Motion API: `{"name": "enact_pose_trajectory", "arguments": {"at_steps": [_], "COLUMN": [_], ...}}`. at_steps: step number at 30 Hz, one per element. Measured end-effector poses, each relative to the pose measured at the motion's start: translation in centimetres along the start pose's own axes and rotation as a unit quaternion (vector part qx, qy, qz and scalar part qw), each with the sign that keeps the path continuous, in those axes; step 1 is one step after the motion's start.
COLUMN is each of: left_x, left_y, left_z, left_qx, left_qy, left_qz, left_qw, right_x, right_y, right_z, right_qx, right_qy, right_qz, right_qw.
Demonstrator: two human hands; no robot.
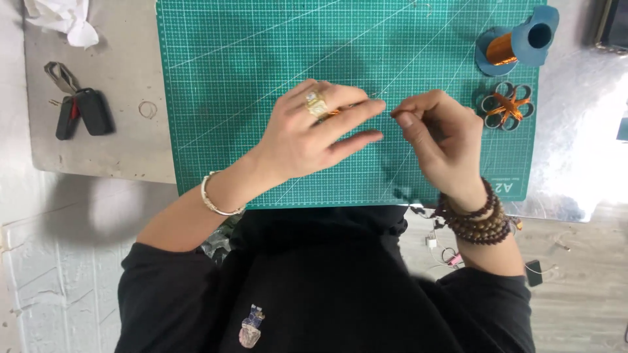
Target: Manually winding copper wire around a small core to create an electromagnetic coil.
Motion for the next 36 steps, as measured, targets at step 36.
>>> {"name": "enact_pose_trajectory", "arguments": {"at_steps": [36], "left_x": [-4.8], "left_y": [6.3], "left_z": [7.9], "left_qx": [0.010], "left_qy": [-0.071], "left_qz": [0.295], "left_qw": [0.953], "right_x": [4.9], "right_y": [1.4], "right_z": [-8.0], "right_qx": [-0.125], "right_qy": [-0.093], "right_qz": [0.076], "right_qw": [0.985]}}
Point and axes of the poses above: each hand's wrist, its own x-axis towards the middle knuckle, its own y-axis out of the palm, z = x × y, the point moved 6 cm from there along x, towards the middle knuckle, and after that the axes turned 6 degrees about x, right-handed, at the moved point
